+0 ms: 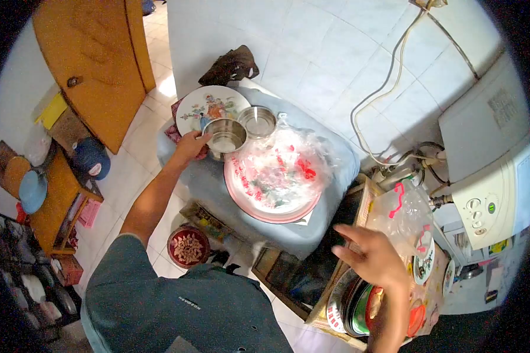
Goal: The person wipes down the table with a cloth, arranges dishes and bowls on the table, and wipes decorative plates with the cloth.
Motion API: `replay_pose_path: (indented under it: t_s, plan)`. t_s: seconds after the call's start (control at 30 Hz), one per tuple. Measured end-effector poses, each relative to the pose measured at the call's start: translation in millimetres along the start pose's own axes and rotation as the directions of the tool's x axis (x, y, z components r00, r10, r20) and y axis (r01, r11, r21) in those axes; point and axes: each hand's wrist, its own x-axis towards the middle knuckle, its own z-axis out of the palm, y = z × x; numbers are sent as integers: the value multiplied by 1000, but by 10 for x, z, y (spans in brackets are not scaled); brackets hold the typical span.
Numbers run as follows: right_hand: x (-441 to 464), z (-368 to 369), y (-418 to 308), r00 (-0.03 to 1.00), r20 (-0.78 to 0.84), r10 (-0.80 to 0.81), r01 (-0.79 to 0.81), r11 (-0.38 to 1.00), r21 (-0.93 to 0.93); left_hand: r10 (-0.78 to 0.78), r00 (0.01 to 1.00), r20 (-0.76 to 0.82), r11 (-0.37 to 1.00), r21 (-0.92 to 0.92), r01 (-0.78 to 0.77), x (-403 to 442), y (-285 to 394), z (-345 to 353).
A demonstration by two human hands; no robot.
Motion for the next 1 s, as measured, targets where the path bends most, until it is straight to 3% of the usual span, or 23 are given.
replay_pose_path:
  t_s: [0.1, 0.17, 0.23, 0.3, 0.37, 0.4, 0.47, 0.57, 0.67, 0.83, 0.9, 0.93, 1.0]
  plan:
    - [695, 308, 122, 994, 105, 4, -8, 999, 33, 107, 994, 37, 992, 60, -109, 163, -132, 34]
    - [1194, 538, 169, 999, 39, -31, 33, 998, -62, 93, 996, 7, 990, 108, -94, 55, -10, 17]
    - [1766, 800, 270, 998, -54, -10, 8, 1000, -28, 118, 993, 17, 982, 145, -119, 74, -6, 38]
    - [2329, 1060, 393, 980, -166, 111, -83, 982, 170, 215, 975, -52, 931, 314, -188, 10, 68, 22]
    - [2884, 1333, 593, 946, -260, 194, -120, 954, 276, 253, 966, -62, 941, 247, -230, -39, 26, 30]
    - [3098, 1429, 640, 946, -264, 190, -115, 955, 274, 240, 967, -83, 954, 207, -219, -50, 5, 30]
    - [3412, 1558, 675, 877, -433, 207, -125, 970, 211, 226, 968, -107, 964, 166, -207, -76, -24, 24]
    - [3694, 1586, 583, 834, -512, 206, -156, 978, 140, 167, 983, -71, 982, 100, -160, -179, -20, -15]
    - [3852, 1615, 529, 843, -463, 275, -256, 961, 104, 115, 990, -80, 993, 27, -113, -275, -22, -22]
    - [3921, 1717, 797, 751, -615, 241, -184, 971, 155, 145, 988, -56, 989, 17, -144, -349, -18, -85]
    - [3742, 1533, 801, 794, -478, 375, -23, 805, 593, 170, 984, -52, 985, 16, -169, -390, 98, -64]
    - [3600, 1407, 747, 795, -478, 373, -23, 807, 590, 192, 980, -54, 981, 38, -190, -421, 167, -46]
    - [3221, 1148, 554, 835, -323, 447, 53, 518, 854, 217, 975, -53, 975, 57, -214, -400, 221, -3]
